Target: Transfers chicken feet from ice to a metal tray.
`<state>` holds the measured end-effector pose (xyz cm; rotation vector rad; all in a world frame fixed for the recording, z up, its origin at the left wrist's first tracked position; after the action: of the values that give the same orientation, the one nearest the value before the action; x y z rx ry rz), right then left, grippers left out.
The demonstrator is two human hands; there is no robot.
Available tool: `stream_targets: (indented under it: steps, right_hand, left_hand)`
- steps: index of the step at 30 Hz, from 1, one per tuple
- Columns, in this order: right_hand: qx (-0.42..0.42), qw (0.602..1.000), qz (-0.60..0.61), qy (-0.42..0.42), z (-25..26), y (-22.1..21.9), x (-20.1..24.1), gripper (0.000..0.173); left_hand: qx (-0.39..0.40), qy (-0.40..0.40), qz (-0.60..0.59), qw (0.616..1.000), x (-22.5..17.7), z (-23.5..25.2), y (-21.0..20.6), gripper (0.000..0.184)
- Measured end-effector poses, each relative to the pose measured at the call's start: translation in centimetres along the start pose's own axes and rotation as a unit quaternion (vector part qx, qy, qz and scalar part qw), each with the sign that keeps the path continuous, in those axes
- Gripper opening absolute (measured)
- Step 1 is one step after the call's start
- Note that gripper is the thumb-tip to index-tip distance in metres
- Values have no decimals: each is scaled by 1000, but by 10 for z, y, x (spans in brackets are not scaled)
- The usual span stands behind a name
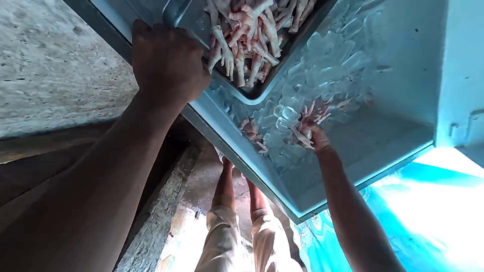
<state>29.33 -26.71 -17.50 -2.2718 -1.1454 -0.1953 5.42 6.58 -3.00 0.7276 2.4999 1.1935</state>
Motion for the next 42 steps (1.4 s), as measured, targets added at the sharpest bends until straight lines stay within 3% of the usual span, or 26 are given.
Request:
stream_targets:
  steps: [2,5,9,12,16,18,19,20,21,22,25,30,32,34,37,39,42]
  right_hand:
    - [56,998,2,1,-12,-10,4,55]
    - [124,989,20,72,-36,-27,24,40]
    - [236,959,28,152,-62,-78,75,35]
    - [263,945,-48,190,-56,-131,125,42]
    - [232,919,-188,257,-18,-213,189,36]
    - [129,899,-325,265,16,-245,207,26]
    - [29,859,-449,245,31,-250,212,34]
    - [-64,796,-572,188,46,-249,213,53]
    - [-126,747,-634,157,60,-249,211,65]
    - [-169,716,-656,169,72,-248,208,70]
    - [-233,674,-639,288,92,-255,197,73]
    - [-133,638,-640,407,95,-312,177,76]
    - [-110,642,-659,376,107,-314,180,67]
    - [-152,628,-689,328,121,-308,190,63]
    - [-182,630,-709,259,135,-302,208,71]
    - [-119,643,-708,267,130,-308,209,69]
    - [-32,631,-715,298,114,-306,201,55]
  left_hand:
    - [-3,-3,5,1000,0,-2,0,30]
    - [-12,-5,1,1000,-1,-3,1,29]
    - [-27,-5,3,1000,0,-3,2,29]
    - [-21,-4,4,1000,0,-3,1,30]
    - [-33,-4,2,999,0,-4,4,29]
    - [-26,-2,4,1000,0,-3,3,29]
    - [-20,-1,5,1000,0,-2,3,29]
    - [-14,1,5,1000,0,-2,3,29]
    - [-11,1,5,1000,0,-1,3,29]
    - [-11,-2,8,1000,0,-2,2,29]
    - [-34,-11,5,999,-2,-2,3,28]
    - [-42,6,-4,999,-1,-5,5,27]
    - [-36,3,1,999,-2,-4,5,28]
    - [-33,-6,2,999,-2,-3,4,29]
    - [-39,-13,-5,999,-1,-3,4,32]
    - [-44,-12,-8,999,0,-2,4,38]
    - [-56,-16,-14,998,0,-2,4,35]
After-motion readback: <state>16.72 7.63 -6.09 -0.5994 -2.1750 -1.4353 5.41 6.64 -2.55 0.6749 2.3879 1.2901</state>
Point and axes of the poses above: each hand's wrist, its own z-axis towards the middle knuckle, its own y-axis out of the back of the hand, x = y × z, the point moved 9 cm from there along z, towards the middle knuckle, and after that the axes turned 6 degrees about x, right-handed, at the moved point
